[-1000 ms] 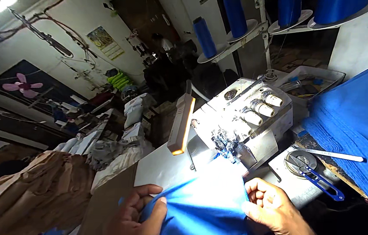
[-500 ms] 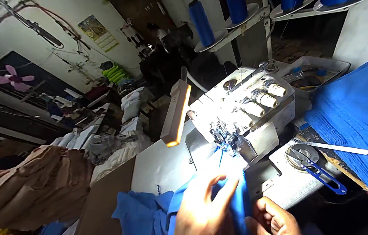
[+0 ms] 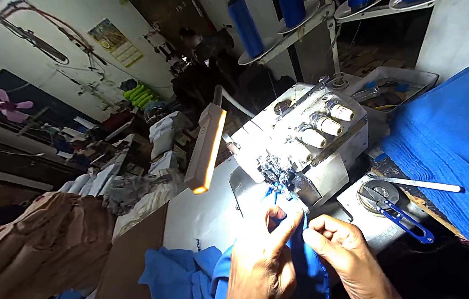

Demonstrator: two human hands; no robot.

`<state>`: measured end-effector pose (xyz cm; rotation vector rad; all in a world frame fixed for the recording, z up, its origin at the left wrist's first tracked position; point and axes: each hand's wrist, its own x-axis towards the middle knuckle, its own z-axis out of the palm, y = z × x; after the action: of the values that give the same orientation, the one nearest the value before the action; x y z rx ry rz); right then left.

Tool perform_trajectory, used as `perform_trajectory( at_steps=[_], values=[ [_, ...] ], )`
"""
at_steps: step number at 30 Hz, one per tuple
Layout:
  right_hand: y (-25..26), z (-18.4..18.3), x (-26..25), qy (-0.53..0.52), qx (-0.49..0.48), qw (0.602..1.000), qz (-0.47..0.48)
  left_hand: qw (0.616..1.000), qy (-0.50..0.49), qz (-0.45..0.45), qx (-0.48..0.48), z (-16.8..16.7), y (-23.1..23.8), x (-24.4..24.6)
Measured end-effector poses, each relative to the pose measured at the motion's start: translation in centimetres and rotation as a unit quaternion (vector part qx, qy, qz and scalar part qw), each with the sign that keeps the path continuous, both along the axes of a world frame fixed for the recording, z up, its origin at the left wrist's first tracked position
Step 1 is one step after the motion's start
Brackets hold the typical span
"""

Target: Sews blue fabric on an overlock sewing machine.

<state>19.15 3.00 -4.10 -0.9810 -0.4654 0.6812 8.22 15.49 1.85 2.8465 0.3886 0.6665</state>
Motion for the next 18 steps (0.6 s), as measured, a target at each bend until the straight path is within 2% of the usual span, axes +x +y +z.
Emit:
perform_trajectory(
  at_steps=[4, 10, 18],
  values=[
    [-1.4, -0.3, -1.2, -0.102, -0.084, 0.991, -0.011, 1.000, -0.004, -0.002, -0.006, -0.1, 0.1, -0.1],
    [-3.9, -2.5, -3.2, -0.137, -0.131, 0.981, -0.026, 0.999, 0.012, 0.001, 0.051, -0.1, -0.5, -0.2],
    [-2.9, -3.3, -1.7, -0.078, -0.037, 0.996, 0.002, 0.999, 0.003, 0.005, 0.042, -0.2, -0.4, -0.2]
  ],
)
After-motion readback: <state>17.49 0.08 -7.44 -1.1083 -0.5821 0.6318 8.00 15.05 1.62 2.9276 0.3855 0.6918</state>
